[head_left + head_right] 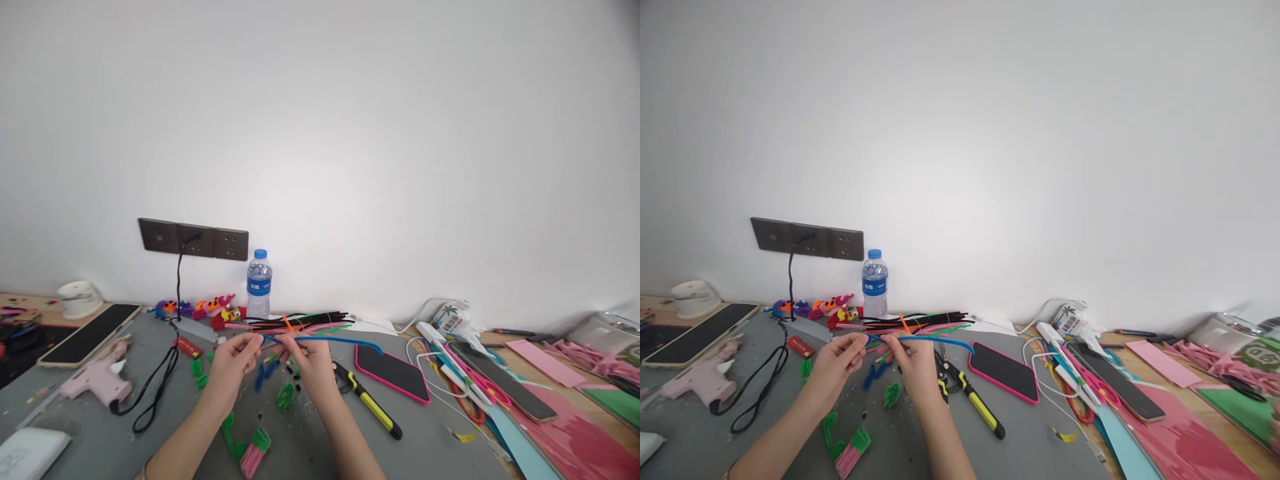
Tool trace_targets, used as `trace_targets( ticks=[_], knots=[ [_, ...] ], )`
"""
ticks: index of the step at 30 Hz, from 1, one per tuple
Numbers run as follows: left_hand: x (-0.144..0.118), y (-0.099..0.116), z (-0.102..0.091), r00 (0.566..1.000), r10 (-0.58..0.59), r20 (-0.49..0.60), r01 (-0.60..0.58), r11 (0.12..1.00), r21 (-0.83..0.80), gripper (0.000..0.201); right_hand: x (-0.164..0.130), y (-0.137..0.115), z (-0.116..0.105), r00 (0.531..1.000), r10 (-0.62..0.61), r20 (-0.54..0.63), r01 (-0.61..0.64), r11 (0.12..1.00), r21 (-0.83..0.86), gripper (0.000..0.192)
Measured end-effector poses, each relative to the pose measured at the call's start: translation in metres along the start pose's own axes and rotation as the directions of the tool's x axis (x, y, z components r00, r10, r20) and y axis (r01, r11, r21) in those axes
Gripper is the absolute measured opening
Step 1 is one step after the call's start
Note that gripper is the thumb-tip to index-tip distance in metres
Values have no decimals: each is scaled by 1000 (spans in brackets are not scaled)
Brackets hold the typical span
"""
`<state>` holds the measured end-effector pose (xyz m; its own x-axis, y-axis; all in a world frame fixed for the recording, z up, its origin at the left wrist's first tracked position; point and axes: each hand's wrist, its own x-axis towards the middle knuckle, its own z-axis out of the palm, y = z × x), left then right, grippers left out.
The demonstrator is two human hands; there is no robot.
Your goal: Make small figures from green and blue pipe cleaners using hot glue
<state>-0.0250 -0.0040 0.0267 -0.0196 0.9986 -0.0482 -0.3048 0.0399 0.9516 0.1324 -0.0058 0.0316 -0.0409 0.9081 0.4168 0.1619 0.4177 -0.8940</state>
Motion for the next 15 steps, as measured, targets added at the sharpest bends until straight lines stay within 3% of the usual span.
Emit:
trace_targets(
  ticks=[4, 9, 15],
  knots=[
    [0, 0, 2, 997, 26, -67, -32, 994, -102, 37, -2, -1, 1, 996, -36, 77, 36, 999, -8, 26],
    [2, 1, -1, 998, 27, -51, -33, 992, -121, 35, -4, -4, 0, 974, -175, 141, 181, 983, -31, 23],
    [2, 3, -4, 997, -35, 64, 39, 997, -63, 37, -2, -16, -11, 947, -116, 300, 106, 993, 50, 28]
  ],
)
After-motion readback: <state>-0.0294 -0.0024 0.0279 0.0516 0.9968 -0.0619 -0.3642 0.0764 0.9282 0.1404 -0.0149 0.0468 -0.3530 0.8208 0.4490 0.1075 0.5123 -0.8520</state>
